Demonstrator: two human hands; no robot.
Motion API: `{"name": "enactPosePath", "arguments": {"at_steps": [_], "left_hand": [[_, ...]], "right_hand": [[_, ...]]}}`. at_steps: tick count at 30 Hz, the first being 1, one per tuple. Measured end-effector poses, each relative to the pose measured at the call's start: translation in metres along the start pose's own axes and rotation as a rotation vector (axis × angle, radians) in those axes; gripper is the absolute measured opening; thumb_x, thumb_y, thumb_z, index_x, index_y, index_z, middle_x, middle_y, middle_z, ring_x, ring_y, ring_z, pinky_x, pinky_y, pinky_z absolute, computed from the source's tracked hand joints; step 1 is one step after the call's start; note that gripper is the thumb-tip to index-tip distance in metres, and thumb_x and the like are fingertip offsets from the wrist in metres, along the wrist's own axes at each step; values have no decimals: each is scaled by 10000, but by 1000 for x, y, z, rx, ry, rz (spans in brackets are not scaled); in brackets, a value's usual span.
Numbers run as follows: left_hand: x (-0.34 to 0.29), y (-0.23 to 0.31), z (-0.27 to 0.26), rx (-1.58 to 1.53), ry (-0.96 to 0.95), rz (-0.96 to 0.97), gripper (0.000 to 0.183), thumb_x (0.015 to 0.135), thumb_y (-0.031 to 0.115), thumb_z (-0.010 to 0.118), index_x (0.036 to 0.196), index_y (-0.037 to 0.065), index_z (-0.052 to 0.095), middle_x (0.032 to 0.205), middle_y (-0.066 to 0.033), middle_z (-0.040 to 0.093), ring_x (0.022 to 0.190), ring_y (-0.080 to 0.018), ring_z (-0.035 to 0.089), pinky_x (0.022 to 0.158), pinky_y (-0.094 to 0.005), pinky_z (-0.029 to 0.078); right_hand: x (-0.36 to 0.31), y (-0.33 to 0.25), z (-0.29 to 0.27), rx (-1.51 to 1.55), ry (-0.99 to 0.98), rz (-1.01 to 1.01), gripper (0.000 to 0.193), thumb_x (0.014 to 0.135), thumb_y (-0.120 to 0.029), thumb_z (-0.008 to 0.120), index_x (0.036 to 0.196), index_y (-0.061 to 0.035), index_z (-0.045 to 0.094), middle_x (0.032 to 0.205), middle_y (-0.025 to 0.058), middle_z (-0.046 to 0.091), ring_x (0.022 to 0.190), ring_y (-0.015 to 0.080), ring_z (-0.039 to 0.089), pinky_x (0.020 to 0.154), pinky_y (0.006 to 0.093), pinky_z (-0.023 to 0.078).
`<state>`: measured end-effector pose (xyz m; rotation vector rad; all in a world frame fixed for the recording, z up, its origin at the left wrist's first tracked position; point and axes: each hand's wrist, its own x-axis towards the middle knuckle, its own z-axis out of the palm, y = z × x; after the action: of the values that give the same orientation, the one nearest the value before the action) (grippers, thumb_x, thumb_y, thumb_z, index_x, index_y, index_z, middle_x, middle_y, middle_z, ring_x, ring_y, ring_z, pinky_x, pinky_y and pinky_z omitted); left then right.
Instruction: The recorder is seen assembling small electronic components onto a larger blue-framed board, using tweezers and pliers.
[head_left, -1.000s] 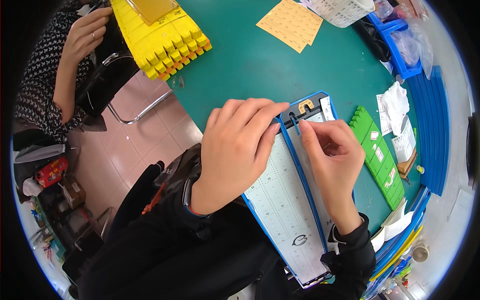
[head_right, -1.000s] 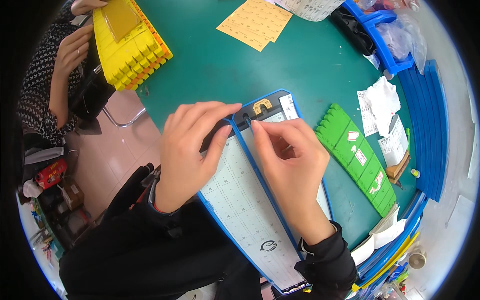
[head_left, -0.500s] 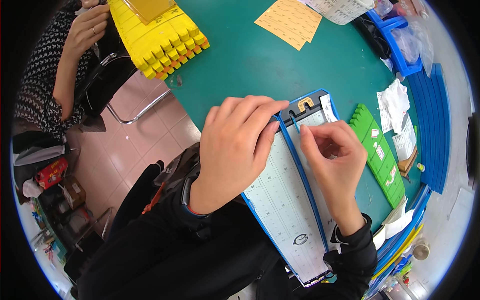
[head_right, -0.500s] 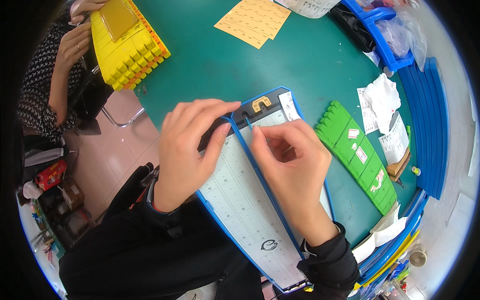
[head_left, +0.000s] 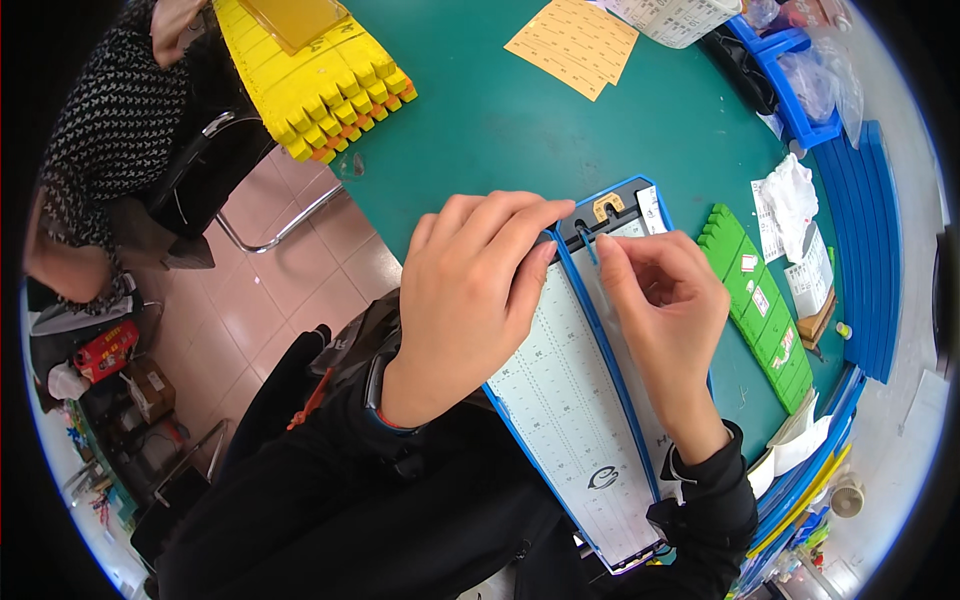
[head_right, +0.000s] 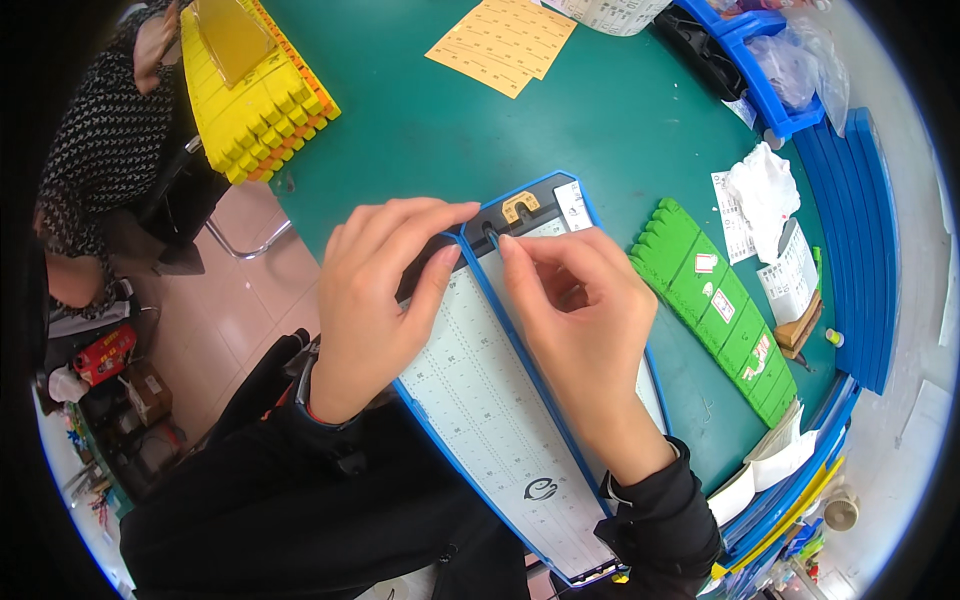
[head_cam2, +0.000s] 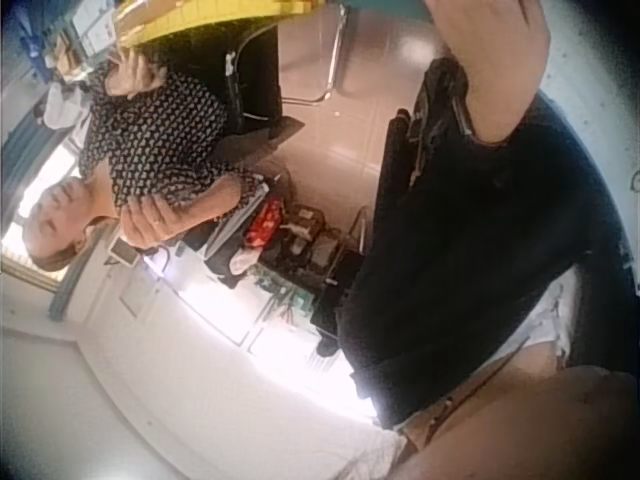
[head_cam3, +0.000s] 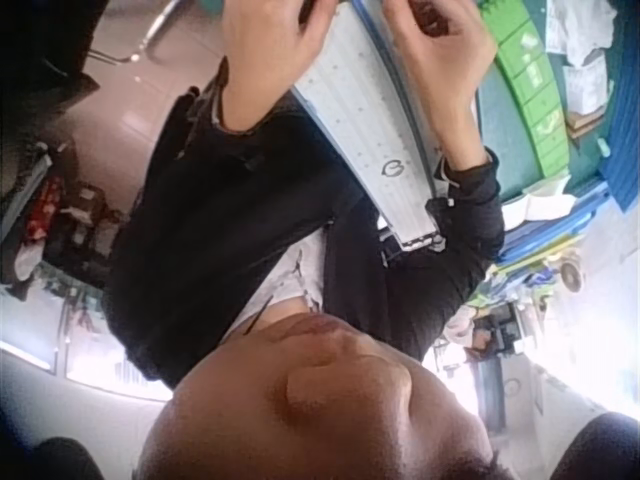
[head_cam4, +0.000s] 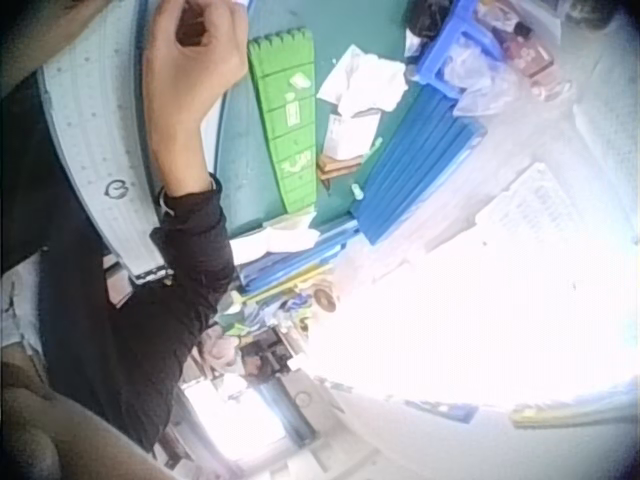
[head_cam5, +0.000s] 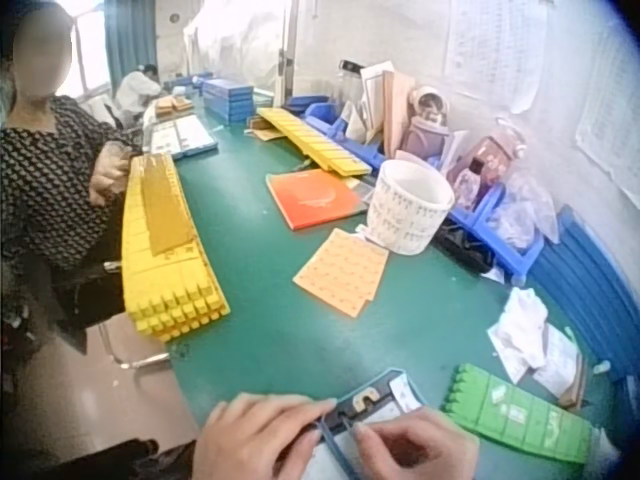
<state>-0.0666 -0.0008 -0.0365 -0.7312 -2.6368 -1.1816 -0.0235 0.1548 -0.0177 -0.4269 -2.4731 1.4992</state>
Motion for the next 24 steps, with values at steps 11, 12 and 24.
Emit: {"name": "enactPosePath", "arguments": {"at_steps": [11, 12, 24], "left_hand": [[0, 1, 0, -8, -6, -3, 276, 804, 52, 630, 1073, 102, 664, 1015, -45, 639, 913, -233, 564, 780, -336, 401], [0, 1, 0, -9, -4, -1, 276, 804, 53, 630, 1074, 103, 663, 1018, -45, 639, 913, -233, 563, 782, -337, 400], [0, -2, 3, 21, 26, 46, 253, 820, 91, 632, 1071, 124, 643, 983, 13, 623, 894, -199, 559, 759, -336, 400]], "right_hand": [[0, -3, -4, -16, -21, 27, 60, 796, -53, 732, 795, -6, 694, 722, 11, 606, 583, 32, 518, 506, 179, 383], [-1, -5, -7, -76, -30, 5, 58, 793, -54, 733, 793, -10, 695, 720, 12, 607, 582, 36, 524, 503, 179, 385], [-1, -6, -9, -113, -14, -35, 71, 795, -66, 731, 802, -5, 696, 721, 29, 614, 582, 68, 544, 525, 204, 422]]}}
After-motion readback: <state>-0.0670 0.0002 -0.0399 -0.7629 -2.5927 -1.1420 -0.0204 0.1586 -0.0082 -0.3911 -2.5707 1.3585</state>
